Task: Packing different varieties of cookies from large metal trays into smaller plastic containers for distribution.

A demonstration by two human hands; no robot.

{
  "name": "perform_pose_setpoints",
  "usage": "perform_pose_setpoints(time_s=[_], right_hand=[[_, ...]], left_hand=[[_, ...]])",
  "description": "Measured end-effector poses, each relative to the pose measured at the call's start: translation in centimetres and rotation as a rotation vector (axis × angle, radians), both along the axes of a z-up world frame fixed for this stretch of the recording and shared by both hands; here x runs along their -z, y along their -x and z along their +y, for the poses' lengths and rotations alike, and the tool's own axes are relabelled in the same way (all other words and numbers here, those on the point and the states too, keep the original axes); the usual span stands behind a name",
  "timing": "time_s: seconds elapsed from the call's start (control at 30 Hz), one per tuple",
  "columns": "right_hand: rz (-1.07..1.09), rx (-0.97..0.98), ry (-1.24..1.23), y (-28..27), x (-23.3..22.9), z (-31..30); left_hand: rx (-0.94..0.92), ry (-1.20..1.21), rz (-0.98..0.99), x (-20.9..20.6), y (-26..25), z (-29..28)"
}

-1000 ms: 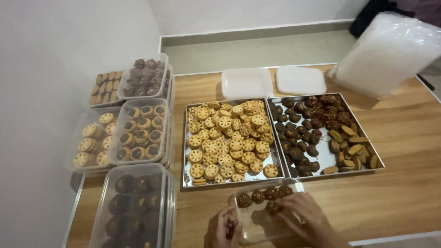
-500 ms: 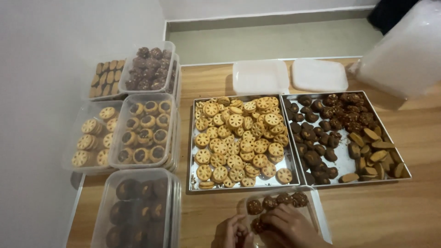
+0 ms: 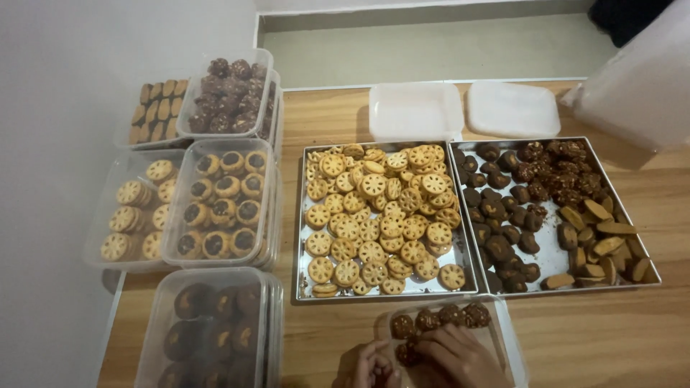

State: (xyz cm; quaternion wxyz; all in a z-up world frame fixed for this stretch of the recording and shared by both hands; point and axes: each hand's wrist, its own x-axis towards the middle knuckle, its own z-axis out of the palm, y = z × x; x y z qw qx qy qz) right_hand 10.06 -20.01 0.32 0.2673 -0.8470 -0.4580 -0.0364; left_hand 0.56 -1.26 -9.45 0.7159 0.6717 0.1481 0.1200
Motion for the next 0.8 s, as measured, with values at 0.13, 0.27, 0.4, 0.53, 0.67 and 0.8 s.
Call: perform_pose_setpoints(time_s=[0.13, 0.27, 0.4, 0.53, 0.67, 0.8], right_hand=[[0.012, 0.034, -0.047, 0.3, -1.3, 1.1], [-0.012, 0.089, -0.051, 0.5, -1.7, 1.7], [-0.031, 0.069, -0.037, 0.5, -1.0, 1.3], [-0.019, 0.175, -0.078, -0.9, -7.3, 3.1], [0.343, 0.612, 0.376, 0.1, -9.1, -0.8], [0.016, 1.174, -0.861, 3.2, -1.4, -9.1]], left_hand=[[-0.047, -0.036, -0.042, -1.8, -0.2, -0.2], [-0.016, -0.086, -0.033, -3.6, -0.6, 0.8], [-0.062, -0.304, -0.046, -6.1, -1.0, 1.4], [0.025, -0.247, 0.104, -8.1, -0.9, 1.8], [-0.093, -0.475, 0.044, -10.7, -0.9, 2.2], [-0.134, -0.405, 0.027, -10.2, -0.9, 2.2]])
